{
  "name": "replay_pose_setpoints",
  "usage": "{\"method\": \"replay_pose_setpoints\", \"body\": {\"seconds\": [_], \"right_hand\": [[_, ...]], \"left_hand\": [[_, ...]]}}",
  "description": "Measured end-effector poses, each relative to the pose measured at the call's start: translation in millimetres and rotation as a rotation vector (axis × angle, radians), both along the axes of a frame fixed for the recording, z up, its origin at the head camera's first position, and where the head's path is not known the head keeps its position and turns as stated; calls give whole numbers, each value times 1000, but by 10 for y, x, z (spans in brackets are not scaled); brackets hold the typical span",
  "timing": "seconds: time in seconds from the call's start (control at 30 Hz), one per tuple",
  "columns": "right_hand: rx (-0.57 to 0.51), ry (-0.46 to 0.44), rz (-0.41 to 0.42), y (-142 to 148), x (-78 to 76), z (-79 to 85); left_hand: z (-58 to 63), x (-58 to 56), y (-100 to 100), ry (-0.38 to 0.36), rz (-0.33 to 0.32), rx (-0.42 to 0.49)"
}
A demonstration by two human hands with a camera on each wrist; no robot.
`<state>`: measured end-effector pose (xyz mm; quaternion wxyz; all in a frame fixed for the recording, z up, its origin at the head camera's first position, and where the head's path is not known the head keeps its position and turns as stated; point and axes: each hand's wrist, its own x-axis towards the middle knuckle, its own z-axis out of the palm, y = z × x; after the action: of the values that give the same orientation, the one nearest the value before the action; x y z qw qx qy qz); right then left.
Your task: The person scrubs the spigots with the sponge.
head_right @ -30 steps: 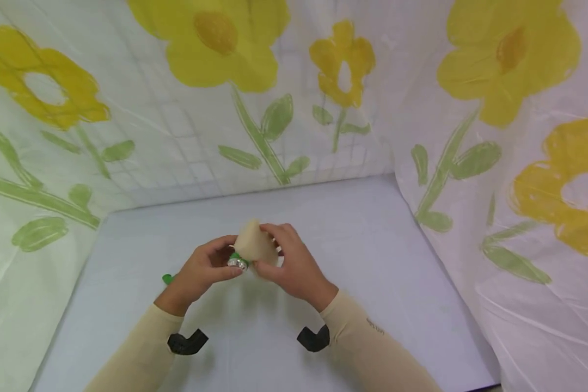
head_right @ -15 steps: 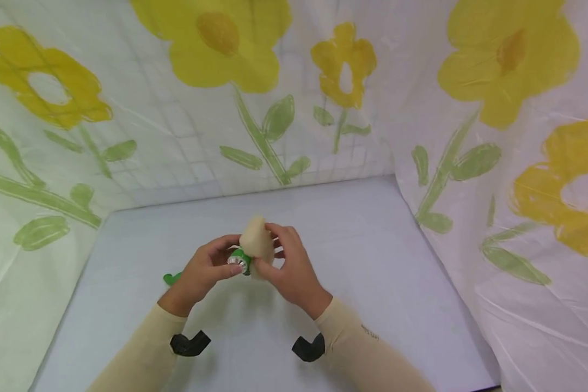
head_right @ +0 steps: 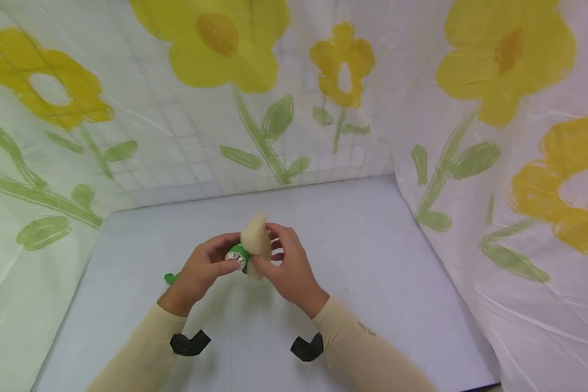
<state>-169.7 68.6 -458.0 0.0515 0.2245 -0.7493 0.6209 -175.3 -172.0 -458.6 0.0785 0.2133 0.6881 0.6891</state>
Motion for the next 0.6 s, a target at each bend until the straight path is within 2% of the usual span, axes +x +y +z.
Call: {"method": "replay_pose_setpoints", "body": {"seconds": [0.07, 0.17, 0.23, 0.33, 0.4, 0.6], "right_hand": [[-11, 16, 58, -9, 64, 7], [-24, 49, 93, -16, 79, 22], [-14, 56, 50, -4, 29, 16], [-5, 20, -32, 32, -63, -16], [5, 4, -50, 53, -80, -33], [1, 83, 100, 32, 69, 38]], "left_hand": [[-7, -8, 5, 11, 32, 11], [-8, -5, 5, -2, 57, 33], [-6, 1, 16, -15, 40, 50], [0, 23, 49, -30, -12, 68], [1, 30, 68, -22, -34, 76], [-14, 8, 38, 11, -9, 98]]}}
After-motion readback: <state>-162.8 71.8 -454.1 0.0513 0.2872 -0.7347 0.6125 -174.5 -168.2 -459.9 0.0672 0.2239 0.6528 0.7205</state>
